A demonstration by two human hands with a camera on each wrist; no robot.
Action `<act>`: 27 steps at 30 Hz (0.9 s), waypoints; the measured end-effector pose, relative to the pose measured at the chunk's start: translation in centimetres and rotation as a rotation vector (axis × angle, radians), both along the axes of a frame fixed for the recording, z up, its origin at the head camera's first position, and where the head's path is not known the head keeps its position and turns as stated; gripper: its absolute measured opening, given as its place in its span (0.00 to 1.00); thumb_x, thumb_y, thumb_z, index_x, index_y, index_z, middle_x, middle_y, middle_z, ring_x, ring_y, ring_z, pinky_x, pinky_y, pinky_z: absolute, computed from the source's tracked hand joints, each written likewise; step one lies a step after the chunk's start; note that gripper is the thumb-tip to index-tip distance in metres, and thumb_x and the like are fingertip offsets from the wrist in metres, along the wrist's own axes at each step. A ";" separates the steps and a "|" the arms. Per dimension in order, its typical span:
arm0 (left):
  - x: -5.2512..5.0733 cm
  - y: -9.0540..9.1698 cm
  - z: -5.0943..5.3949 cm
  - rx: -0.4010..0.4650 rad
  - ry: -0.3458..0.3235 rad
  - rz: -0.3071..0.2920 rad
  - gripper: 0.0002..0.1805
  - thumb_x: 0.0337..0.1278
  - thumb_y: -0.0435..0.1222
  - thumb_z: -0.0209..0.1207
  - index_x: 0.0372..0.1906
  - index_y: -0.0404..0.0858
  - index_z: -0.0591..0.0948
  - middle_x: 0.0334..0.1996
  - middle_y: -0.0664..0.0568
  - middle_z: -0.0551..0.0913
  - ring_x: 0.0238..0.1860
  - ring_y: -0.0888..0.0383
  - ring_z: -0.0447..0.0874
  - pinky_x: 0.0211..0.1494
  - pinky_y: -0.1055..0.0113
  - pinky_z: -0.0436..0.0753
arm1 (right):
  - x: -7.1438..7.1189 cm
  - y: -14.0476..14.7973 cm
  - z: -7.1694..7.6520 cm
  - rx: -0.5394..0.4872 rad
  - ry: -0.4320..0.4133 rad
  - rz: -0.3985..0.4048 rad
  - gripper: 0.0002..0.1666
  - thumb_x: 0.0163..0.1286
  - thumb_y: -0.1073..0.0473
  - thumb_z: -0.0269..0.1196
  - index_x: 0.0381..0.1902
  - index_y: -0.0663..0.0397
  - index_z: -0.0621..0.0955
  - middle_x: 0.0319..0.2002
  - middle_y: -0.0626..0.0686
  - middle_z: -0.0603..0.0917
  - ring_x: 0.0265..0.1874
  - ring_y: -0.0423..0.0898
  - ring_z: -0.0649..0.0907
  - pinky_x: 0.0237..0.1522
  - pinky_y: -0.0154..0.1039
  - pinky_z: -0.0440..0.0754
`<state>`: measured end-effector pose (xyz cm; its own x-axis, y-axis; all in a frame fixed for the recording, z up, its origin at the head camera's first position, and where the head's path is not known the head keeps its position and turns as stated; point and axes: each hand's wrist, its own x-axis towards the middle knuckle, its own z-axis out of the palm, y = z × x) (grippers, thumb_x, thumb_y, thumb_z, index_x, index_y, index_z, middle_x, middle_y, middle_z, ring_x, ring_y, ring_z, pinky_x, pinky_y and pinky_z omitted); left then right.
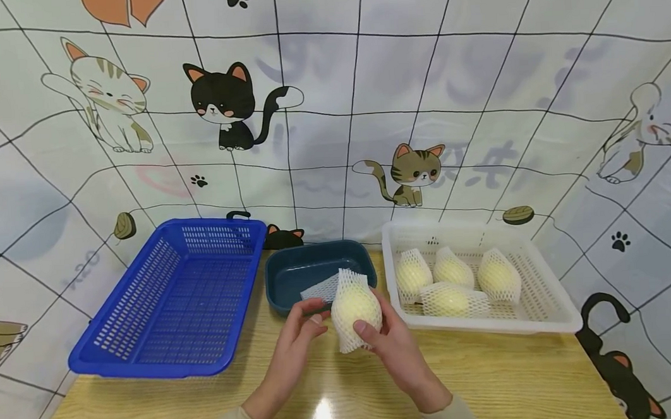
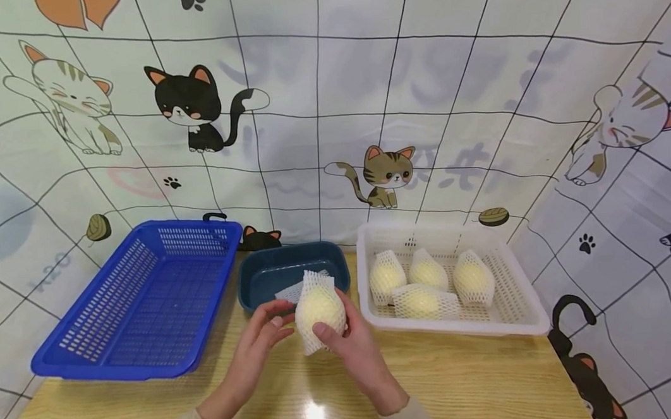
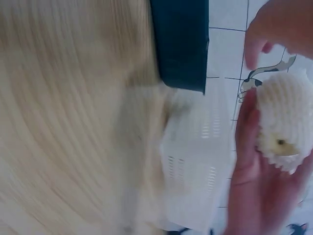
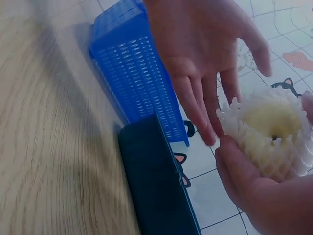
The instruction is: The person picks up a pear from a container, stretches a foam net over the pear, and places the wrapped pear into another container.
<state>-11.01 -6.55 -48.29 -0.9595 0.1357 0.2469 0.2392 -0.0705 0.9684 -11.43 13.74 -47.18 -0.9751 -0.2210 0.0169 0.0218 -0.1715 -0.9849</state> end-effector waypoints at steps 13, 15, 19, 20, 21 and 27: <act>-1.3 0.4 1.0 0.075 -0.314 -0.226 0.39 0.79 0.46 0.54 0.81 0.34 0.51 0.68 0.33 0.72 0.62 0.47 0.79 0.63 0.53 0.81 | 0.0 -0.7 -0.3 0.352 0.175 0.030 0.59 0.68 0.54 0.73 0.84 0.55 0.50 0.80 0.64 0.55 0.64 0.59 0.78 0.50 0.40 0.85; -1.4 0.3 0.7 0.114 -0.351 -0.237 0.40 0.78 0.45 0.56 0.81 0.34 0.51 0.66 0.34 0.74 0.58 0.49 0.82 0.60 0.57 0.82 | 0.0 -0.7 -0.1 0.448 0.197 0.042 0.61 0.68 0.50 0.73 0.84 0.54 0.48 0.82 0.60 0.51 0.71 0.59 0.71 0.58 0.44 0.81; -1.5 0.1 0.3 0.211 -0.412 -0.225 0.39 0.78 0.44 0.56 0.79 0.34 0.51 0.59 0.36 0.78 0.51 0.53 0.85 0.54 0.62 0.84 | 0.2 -0.5 0.7 0.610 0.269 0.046 0.68 0.61 0.43 0.77 0.85 0.45 0.47 0.83 0.49 0.47 0.79 0.54 0.55 0.70 0.57 0.68; -1.4 0.1 0.3 0.235 -0.421 -0.219 0.38 0.78 0.44 0.55 0.79 0.34 0.52 0.58 0.37 0.79 0.50 0.53 0.86 0.53 0.63 0.84 | 0.3 -0.4 0.7 0.636 0.305 0.040 0.69 0.59 0.41 0.78 0.85 0.43 0.49 0.83 0.47 0.48 0.79 0.54 0.55 0.70 0.61 0.68; -1.4 0.0 0.3 0.256 -0.426 -0.211 0.37 0.79 0.45 0.54 0.78 0.34 0.52 0.57 0.38 0.80 0.50 0.54 0.86 0.52 0.63 0.84 | 0.3 -0.2 0.8 0.672 0.371 0.031 0.68 0.57 0.40 0.79 0.85 0.43 0.52 0.83 0.47 0.50 0.79 0.56 0.57 0.68 0.63 0.69; -1.5 -0.3 0.4 0.321 -0.430 -0.195 0.35 0.80 0.49 0.51 0.76 0.30 0.56 0.55 0.42 0.81 0.49 0.55 0.85 0.50 0.64 0.84 | -0.3 0.4 -0.1 0.840 1.030 -0.139 0.35 0.69 0.39 0.69 0.68 0.48 0.78 0.69 0.57 0.73 0.65 0.57 0.77 0.57 0.56 0.82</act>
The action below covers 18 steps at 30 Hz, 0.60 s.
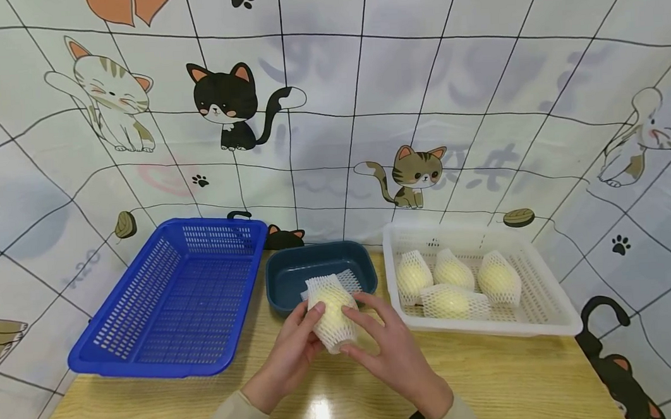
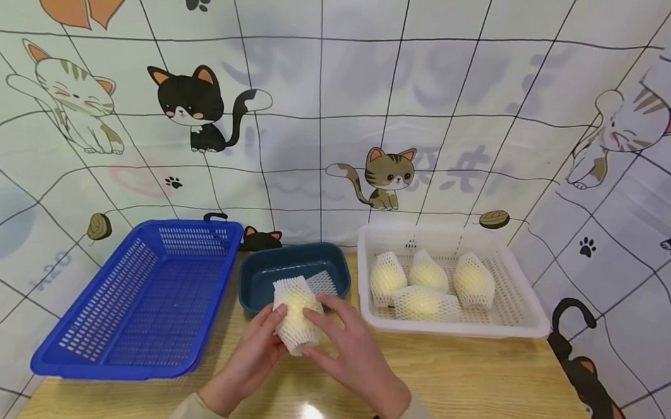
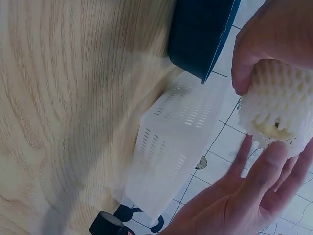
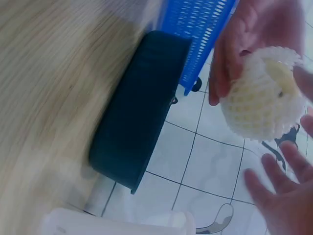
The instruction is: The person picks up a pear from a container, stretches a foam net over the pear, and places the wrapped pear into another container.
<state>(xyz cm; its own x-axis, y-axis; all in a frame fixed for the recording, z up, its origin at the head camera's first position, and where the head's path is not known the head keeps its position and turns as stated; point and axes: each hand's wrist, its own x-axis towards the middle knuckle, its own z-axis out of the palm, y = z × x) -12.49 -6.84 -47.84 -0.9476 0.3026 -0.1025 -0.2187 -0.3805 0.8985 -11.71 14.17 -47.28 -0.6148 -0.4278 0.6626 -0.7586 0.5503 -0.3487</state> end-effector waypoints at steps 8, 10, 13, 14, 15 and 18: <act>0.6 0.7 0.5 -0.071 0.060 -0.079 0.37 0.82 0.54 0.44 0.79 0.36 0.50 0.62 0.40 0.76 0.54 0.56 0.82 0.55 0.63 0.82 | -0.3 -0.4 -0.5 0.027 0.331 -0.002 0.20 0.82 0.46 0.54 0.56 0.49 0.86 0.58 0.57 0.81 0.57 0.57 0.83 0.58 0.43 0.83; 0.8 0.9 0.5 -0.058 0.062 -0.095 0.37 0.82 0.54 0.44 0.80 0.40 0.46 0.64 0.37 0.73 0.55 0.55 0.82 0.56 0.62 0.83 | -0.2 -0.5 -0.6 0.002 0.340 0.008 0.19 0.83 0.48 0.54 0.53 0.51 0.87 0.57 0.58 0.82 0.56 0.58 0.84 0.56 0.41 0.84; 1.0 1.4 0.6 -0.008 0.039 -0.080 0.38 0.82 0.51 0.47 0.80 0.43 0.42 0.65 0.35 0.71 0.54 0.55 0.83 0.55 0.60 0.85 | -0.2 -0.7 -0.5 -0.074 0.338 0.049 0.17 0.82 0.52 0.56 0.46 0.54 0.88 0.52 0.59 0.82 0.54 0.58 0.84 0.55 0.37 0.83; 1.0 1.5 0.7 0.004 0.027 -0.064 0.38 0.82 0.50 0.49 0.80 0.44 0.42 0.65 0.36 0.71 0.53 0.55 0.84 0.54 0.61 0.85 | -0.3 -0.8 -0.5 -0.103 0.348 0.064 0.16 0.81 0.54 0.57 0.44 0.55 0.89 0.50 0.58 0.83 0.53 0.58 0.85 0.55 0.37 0.84; 1.0 1.6 0.7 0.017 0.017 -0.047 0.38 0.81 0.48 0.50 0.79 0.44 0.43 0.65 0.36 0.71 0.53 0.56 0.84 0.54 0.61 0.85 | -0.4 -0.9 -0.4 -0.129 0.365 0.083 0.14 0.80 0.55 0.59 0.42 0.55 0.89 0.47 0.58 0.83 0.50 0.57 0.85 0.55 0.37 0.84; 1.1 2.0 0.9 0.036 -0.011 0.010 0.39 0.79 0.47 0.54 0.78 0.42 0.45 0.62 0.38 0.73 0.50 0.57 0.84 0.51 0.65 0.85 | -0.5 -1.2 -0.3 -0.180 0.421 0.132 0.12 0.78 0.57 0.63 0.38 0.56 0.90 0.41 0.55 0.84 0.44 0.55 0.85 0.52 0.39 0.84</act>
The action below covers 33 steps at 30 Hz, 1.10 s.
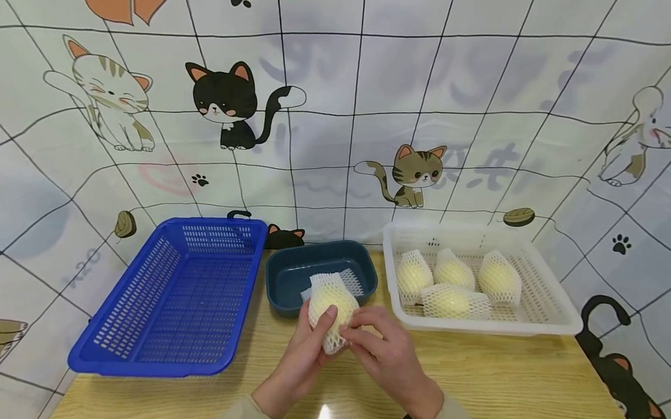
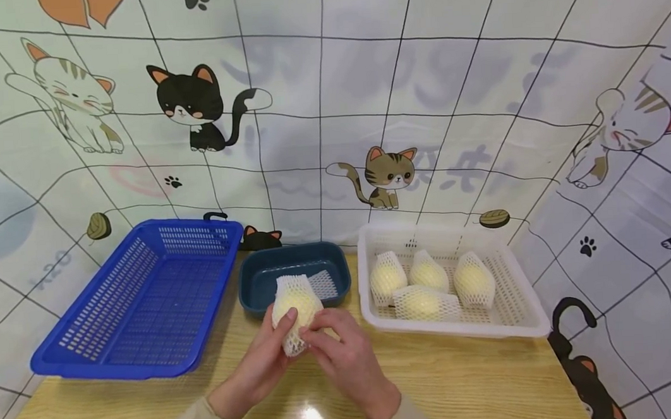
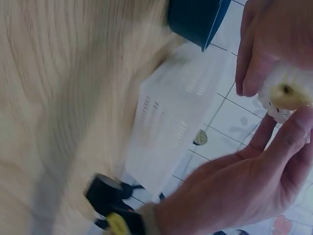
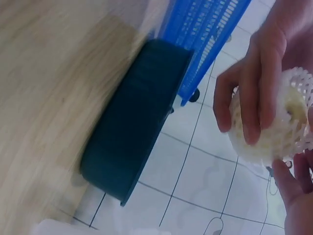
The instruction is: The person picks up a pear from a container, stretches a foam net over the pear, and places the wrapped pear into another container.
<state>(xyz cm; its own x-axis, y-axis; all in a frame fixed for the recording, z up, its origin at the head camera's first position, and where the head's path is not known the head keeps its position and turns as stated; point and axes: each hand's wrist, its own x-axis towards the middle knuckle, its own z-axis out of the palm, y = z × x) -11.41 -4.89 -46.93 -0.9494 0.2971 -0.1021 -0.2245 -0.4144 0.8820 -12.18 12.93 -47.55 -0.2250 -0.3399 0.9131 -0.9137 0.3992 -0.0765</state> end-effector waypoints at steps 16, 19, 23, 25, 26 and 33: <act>-0.3 0.3 -0.5 -0.170 0.158 0.117 0.35 0.77 0.46 0.56 0.73 0.35 0.53 0.61 0.36 0.73 0.54 0.52 0.81 0.56 0.64 0.82 | 1.0 0.9 -0.4 0.005 -0.191 0.146 0.13 0.75 0.55 0.66 0.50 0.57 0.87 0.48 0.56 0.81 0.48 0.51 0.80 0.56 0.39 0.78; -0.3 0.2 -0.8 -0.247 0.214 0.141 0.36 0.77 0.48 0.56 0.73 0.34 0.54 0.61 0.35 0.73 0.57 0.49 0.80 0.59 0.60 0.81 | 1.3 1.4 -0.3 -0.136 -0.428 0.174 0.15 0.73 0.65 0.64 0.56 0.59 0.84 0.53 0.58 0.80 0.53 0.50 0.80 0.57 0.37 0.80; -0.1 0.1 -1.3 -0.325 0.291 0.166 0.39 0.75 0.54 0.57 0.72 0.33 0.57 0.59 0.35 0.75 0.55 0.48 0.80 0.58 0.58 0.80 | 1.7 1.6 0.3 -0.291 -0.821 0.169 0.24 0.78 0.71 0.56 0.69 0.55 0.76 0.60 0.57 0.78 0.59 0.48 0.79 0.56 0.43 0.84; -0.1 0.1 -1.6 -0.341 0.328 0.173 0.40 0.73 0.56 0.57 0.71 0.32 0.58 0.57 0.36 0.76 0.53 0.49 0.81 0.56 0.58 0.81 | 1.6 1.5 0.6 -0.336 -0.983 0.158 0.25 0.82 0.67 0.52 0.73 0.51 0.73 0.63 0.58 0.77 0.59 0.48 0.80 0.54 0.46 0.85; -0.1 0.1 -1.7 -0.346 0.344 0.173 0.40 0.73 0.57 0.58 0.71 0.32 0.59 0.56 0.37 0.77 0.53 0.49 0.81 0.56 0.59 0.82 | 1.6 1.4 0.7 -0.353 -1.049 0.154 0.25 0.83 0.64 0.51 0.75 0.50 0.71 0.63 0.58 0.77 0.59 0.48 0.80 0.54 0.47 0.85; 0.0 0.3 -1.9 -0.376 0.396 0.119 0.39 0.73 0.54 0.59 0.72 0.35 0.58 0.57 0.39 0.77 0.52 0.50 0.82 0.53 0.61 0.83 | 1.3 0.6 1.4 -0.349 -1.222 0.171 0.29 0.83 0.59 0.53 0.78 0.59 0.66 0.65 0.61 0.76 0.58 0.50 0.82 0.53 0.40 0.85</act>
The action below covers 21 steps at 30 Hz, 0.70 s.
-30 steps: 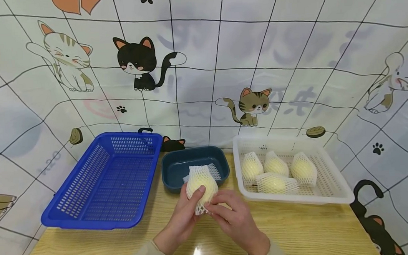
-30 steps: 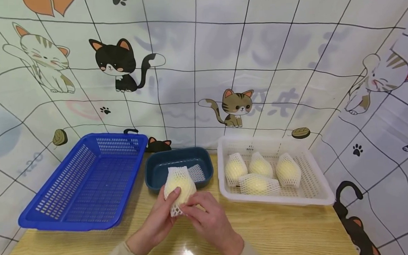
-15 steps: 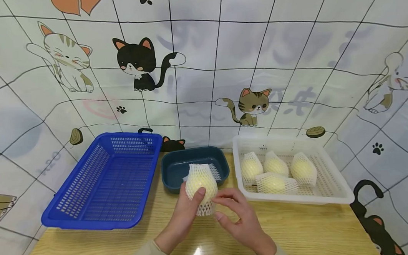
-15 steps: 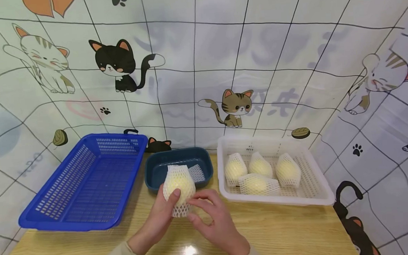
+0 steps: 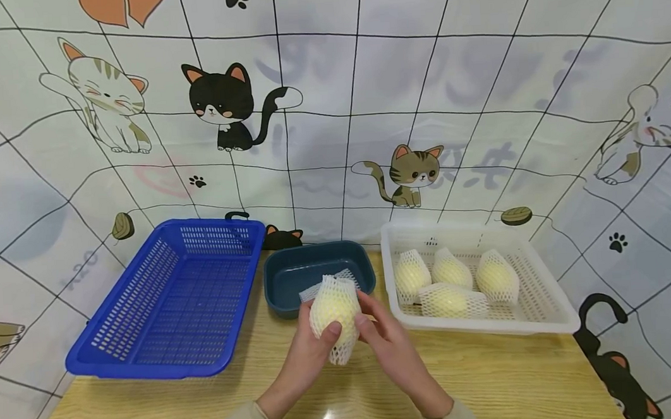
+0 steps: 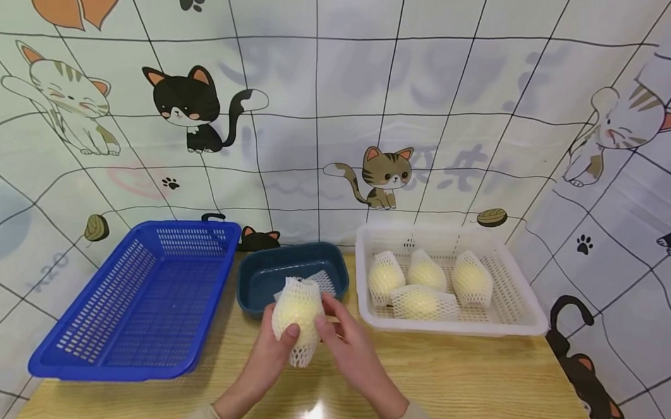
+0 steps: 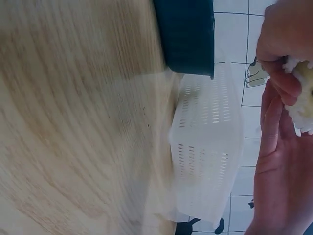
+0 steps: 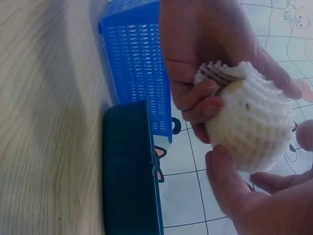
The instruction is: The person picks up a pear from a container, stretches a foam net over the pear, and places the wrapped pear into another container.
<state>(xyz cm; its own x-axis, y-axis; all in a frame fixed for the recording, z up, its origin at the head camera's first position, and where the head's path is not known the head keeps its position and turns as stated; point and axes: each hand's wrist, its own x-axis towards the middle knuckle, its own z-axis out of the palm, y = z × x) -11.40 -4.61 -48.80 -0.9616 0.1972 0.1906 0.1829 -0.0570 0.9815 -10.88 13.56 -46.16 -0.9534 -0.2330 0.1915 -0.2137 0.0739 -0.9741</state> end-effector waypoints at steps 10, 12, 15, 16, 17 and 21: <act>0.5 -0.6 1.3 -0.099 -0.116 -0.125 0.42 0.79 0.63 0.25 0.84 0.44 0.33 0.81 0.32 0.41 0.78 0.32 0.48 0.74 0.31 0.55 | -0.7 0.8 -0.3 -0.023 -0.110 0.161 0.34 0.85 0.55 0.48 0.82 0.59 0.57 0.76 0.67 0.62 0.65 0.63 0.76 0.55 0.45 0.83; 0.5 -0.7 1.6 -0.084 -0.124 -0.171 0.44 0.77 0.65 0.22 0.83 0.46 0.29 0.81 0.32 0.37 0.78 0.31 0.49 0.73 0.33 0.60 | -0.7 0.9 -0.4 -0.031 -0.139 0.174 0.35 0.85 0.54 0.50 0.82 0.57 0.55 0.77 0.67 0.61 0.64 0.64 0.77 0.54 0.46 0.84; 0.5 -0.9 1.7 -0.110 -0.118 -0.228 0.43 0.76 0.66 0.19 0.83 0.47 0.29 0.80 0.31 0.43 0.70 0.32 0.64 0.64 0.41 0.74 | -0.8 0.8 -0.5 -0.011 -0.155 0.151 0.38 0.81 0.53 0.56 0.82 0.57 0.57 0.76 0.65 0.62 0.63 0.62 0.78 0.53 0.45 0.84; 0.5 -1.0 1.7 -0.126 -0.116 -0.248 0.43 0.75 0.66 0.18 0.83 0.47 0.29 0.78 0.30 0.49 0.66 0.34 0.70 0.59 0.45 0.77 | -0.8 0.8 -0.5 0.000 -0.157 0.136 0.39 0.80 0.52 0.58 0.81 0.58 0.58 0.76 0.64 0.63 0.63 0.60 0.77 0.53 0.44 0.84; 0.4 -1.1 1.7 -0.147 -0.113 -0.264 0.43 0.75 0.66 0.17 0.83 0.47 0.30 0.76 0.30 0.56 0.61 0.38 0.75 0.54 0.49 0.79 | -0.9 0.8 -0.5 0.012 -0.159 0.120 0.40 0.78 0.52 0.60 0.80 0.59 0.59 0.75 0.64 0.65 0.62 0.59 0.77 0.53 0.43 0.83; 0.2 -1.7 1.6 -0.210 -0.116 -0.292 0.41 0.77 0.63 0.15 0.84 0.46 0.33 0.68 0.32 0.69 0.48 0.48 0.83 0.44 0.55 0.82 | -0.9 1.0 -0.7 0.025 -0.190 0.071 0.42 0.74 0.51 0.64 0.78 0.60 0.62 0.72 0.64 0.68 0.60 0.57 0.77 0.53 0.42 0.82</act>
